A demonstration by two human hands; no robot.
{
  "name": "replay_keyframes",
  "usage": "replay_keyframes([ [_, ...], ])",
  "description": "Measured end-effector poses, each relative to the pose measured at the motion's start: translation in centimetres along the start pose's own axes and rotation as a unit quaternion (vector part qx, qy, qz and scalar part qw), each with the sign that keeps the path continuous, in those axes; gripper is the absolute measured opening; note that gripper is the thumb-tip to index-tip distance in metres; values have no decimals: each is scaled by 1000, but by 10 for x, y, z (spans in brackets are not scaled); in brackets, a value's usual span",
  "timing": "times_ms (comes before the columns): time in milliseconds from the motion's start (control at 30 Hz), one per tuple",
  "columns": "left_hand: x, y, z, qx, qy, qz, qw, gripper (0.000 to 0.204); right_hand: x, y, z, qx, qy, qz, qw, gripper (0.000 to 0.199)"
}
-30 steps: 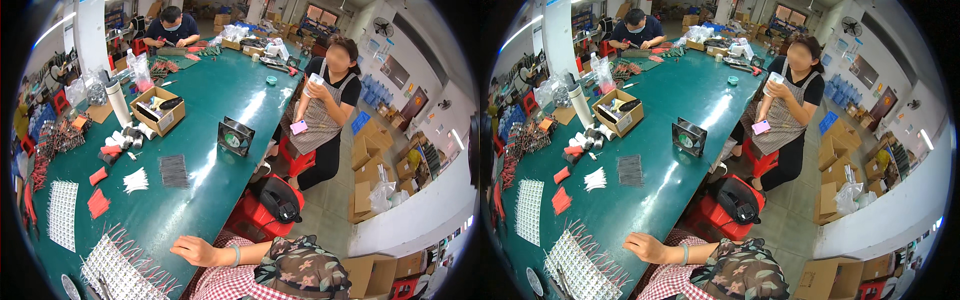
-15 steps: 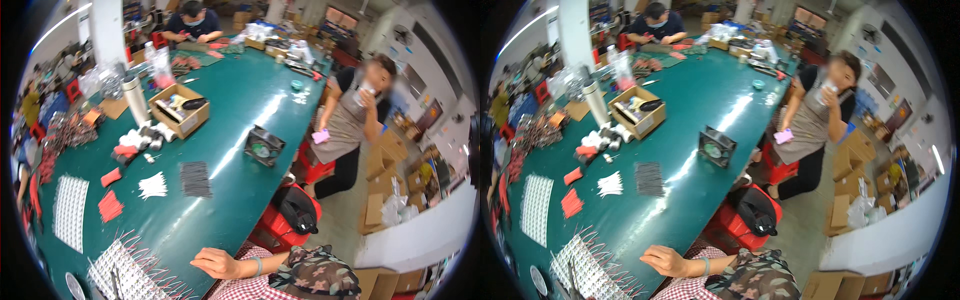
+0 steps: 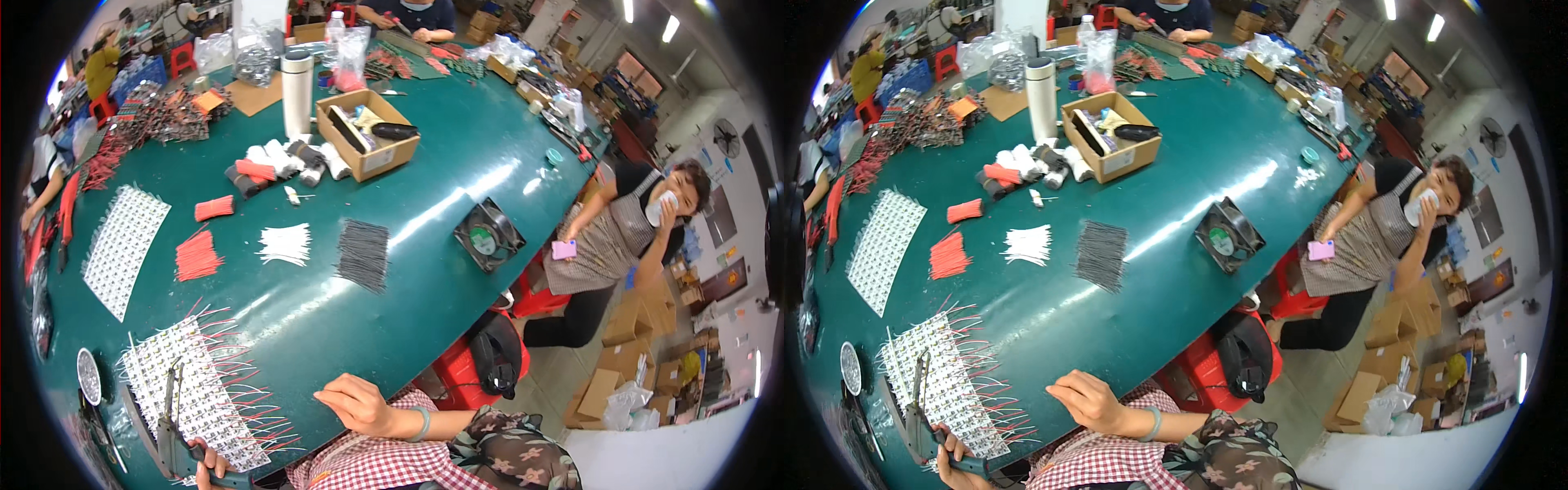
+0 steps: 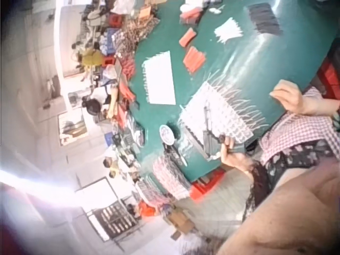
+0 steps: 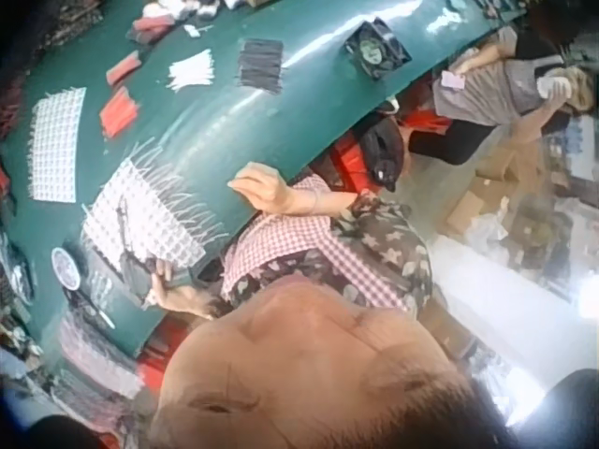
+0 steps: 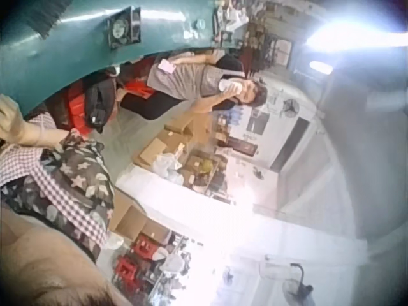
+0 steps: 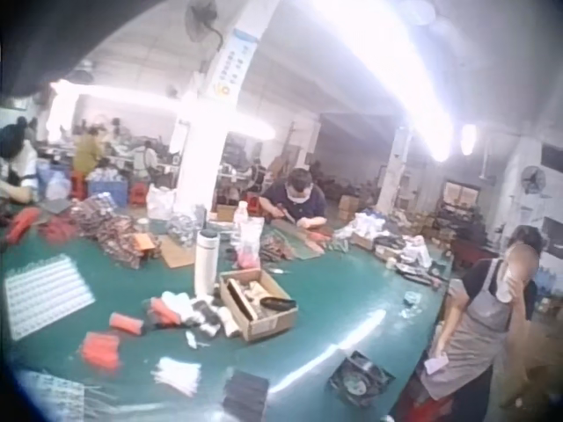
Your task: The person assembles electronic components onto LED panels using a soldering gun and pliers, connecting red wires and white plastic tubes.
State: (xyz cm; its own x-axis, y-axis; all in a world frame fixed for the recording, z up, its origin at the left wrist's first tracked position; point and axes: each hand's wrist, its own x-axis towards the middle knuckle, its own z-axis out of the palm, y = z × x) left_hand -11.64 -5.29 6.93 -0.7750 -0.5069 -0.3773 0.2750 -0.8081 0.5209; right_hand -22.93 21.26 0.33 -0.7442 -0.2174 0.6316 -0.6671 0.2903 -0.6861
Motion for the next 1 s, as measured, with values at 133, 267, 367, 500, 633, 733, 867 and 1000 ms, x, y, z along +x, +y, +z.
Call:
replay_keyframes([
  [133,-8,-6,14,53,11,63,996,30,3,-3,2,-11,-13,-13,1000,26],
  [267,10,3,-23,38,-58,0,998,35,-1,1,2,-2,0,-29,1000,30],
  [367,-6,-8,13,126,-40,52,990,36,-3,2,5,-16,9,-32,999,30],
  [500,-11,-14,13,200,51,87,975,32,-5,4,5,-31,20,-32,999,30],
  [633,-15,-12,1,204,51,104,972,29,-6,4,2,-30,12,-33,999,30],
  [733,-26,-12,0,229,96,130,960,25,-9,4,6,-27,-4,-29,999,30],
  [867,-32,-2,-29,221,162,28,961,28,-4,2,4,1,1,22,1000,26],
  [1000,-38,-10,-26,182,91,135,970,47,16,-21,4,10,-29,78,996,25],
])
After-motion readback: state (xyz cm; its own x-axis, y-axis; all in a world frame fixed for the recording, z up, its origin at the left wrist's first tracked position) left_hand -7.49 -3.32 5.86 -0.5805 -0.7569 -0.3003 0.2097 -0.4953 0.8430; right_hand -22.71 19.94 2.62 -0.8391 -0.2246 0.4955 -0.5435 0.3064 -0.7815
